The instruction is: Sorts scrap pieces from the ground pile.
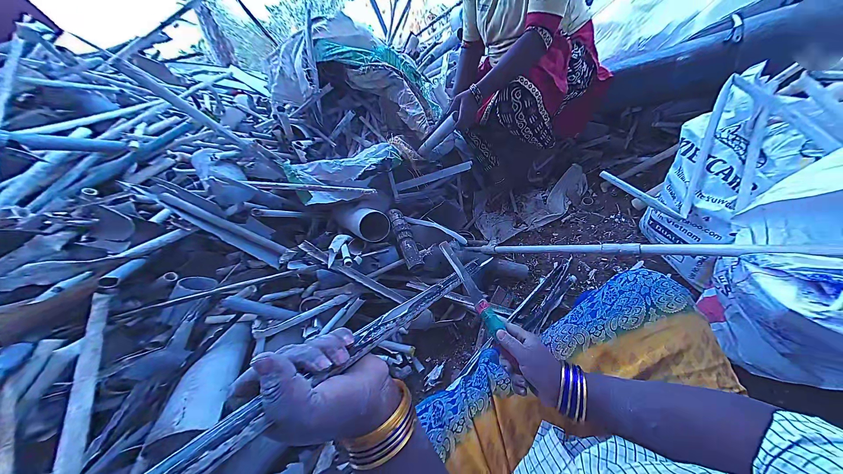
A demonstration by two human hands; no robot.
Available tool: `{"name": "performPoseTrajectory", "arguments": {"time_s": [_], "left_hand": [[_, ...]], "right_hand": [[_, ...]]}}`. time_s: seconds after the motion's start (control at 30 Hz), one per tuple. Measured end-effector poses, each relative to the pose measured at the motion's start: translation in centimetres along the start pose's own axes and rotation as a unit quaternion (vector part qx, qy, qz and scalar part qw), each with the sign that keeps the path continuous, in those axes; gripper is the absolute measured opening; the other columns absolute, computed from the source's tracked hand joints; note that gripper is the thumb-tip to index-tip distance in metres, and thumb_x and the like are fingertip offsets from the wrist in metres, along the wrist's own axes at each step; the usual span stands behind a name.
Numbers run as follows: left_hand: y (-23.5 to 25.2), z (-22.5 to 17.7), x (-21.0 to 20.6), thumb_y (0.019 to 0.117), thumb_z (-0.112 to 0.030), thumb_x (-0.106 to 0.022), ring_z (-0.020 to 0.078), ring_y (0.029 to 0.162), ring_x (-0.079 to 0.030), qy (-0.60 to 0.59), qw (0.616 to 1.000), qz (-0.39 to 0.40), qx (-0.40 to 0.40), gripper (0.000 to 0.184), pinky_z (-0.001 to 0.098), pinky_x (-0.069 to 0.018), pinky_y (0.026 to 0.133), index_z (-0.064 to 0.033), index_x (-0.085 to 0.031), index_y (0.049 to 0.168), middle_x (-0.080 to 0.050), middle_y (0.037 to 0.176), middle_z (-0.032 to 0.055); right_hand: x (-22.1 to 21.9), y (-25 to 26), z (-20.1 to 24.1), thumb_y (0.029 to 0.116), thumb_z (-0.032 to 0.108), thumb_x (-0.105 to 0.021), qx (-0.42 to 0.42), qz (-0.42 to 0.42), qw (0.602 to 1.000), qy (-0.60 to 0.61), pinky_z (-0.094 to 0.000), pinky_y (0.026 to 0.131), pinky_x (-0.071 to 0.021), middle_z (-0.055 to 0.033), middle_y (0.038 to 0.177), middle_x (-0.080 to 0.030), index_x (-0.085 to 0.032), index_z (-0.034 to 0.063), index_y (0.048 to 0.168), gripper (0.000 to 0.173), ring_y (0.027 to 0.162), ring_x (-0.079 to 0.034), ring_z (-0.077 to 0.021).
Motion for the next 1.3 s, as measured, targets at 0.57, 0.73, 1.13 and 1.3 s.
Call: {"name": "performPoseTrajectory", "arguments": {"time_s": [0.57,0.73,1.13,1.3], "left_hand": [[-0.2,2.0,0.5,0.1033,0.001,-0.035,0.0046,0.038,-0.048,0.079,0.997,0.007,0.02,0.031,0.0194,-0.0479,0.043,-0.0103,-0.051,0.079,-0.045,0.047,-0.0076],[-0.4,3.0,0.7,0.1033,0.001,-0.034,0.0037,0.037,-0.048,0.076,0.996,0.008,0.039,0.03,0.019,-0.0484,0.042,-0.0107,-0.051,0.082,-0.045,0.047,-0.0084],[-0.6,4.8,2.5,0.0935,0.005,-0.044,0.0014,0.041,-0.052,0.095,0.995,0.01,0.039,0.023,0.0178,-0.0498,0.046,-0.0135,-0.053,0.082,-0.051,0.05,-0.0106],[-0.7,5.7,2.9,0.0942,-0.004,-0.054,-0.0017,0.043,-0.051,0.185,0.98,-0.005,0.072,0.017,0.0165,-0.0477,0.046,-0.0138,-0.057,0.081,-0.051,0.051,-0.0136]], "right_hand": [[2.2,1.9,1.3,0.1112,0.021,-0.04,0.075,-0.028,0.942,-0.327,-0.0346,0.071,-0.0506,-0.0128,0.099,-0.059,-0.034,0.0024,0.154,0.047,0.074,-0.057,-0.0171],[2.5,1.8,1.6,0.1104,0.019,-0.041,0.088,-0.038,0.937,-0.336,-0.0335,0.072,-0.0511,-0.0131,0.099,-0.06,-0.035,0.0008,0.153,0.047,0.075,-0.058,-0.0164],[3.6,1.8,-0.3,0.1073,0.022,-0.043,0.099,-0.032,0.921,-0.375,-0.0292,0.058,-0.048,-0.0056,0.083,-0.058,-0.039,0.0004,0.152,0.049,0.062,-0.053,-0.0106],[3.3,2.2,-0.9,0.1057,0.019,-0.047,0.081,0.013,0.928,-0.364,-0.0261,0.052,-0.0448,-0.0021,0.075,-0.056,-0.047,-0.0006,0.145,0.044,0.055,-0.05,-0.0075]]}}
Point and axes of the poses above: each hand's wrist, its own y-axis towards the middle knuckle, its own x-axis out of the back of the hand, z = x × y, the point moved 8 cm from there along y, towards the middle knuckle
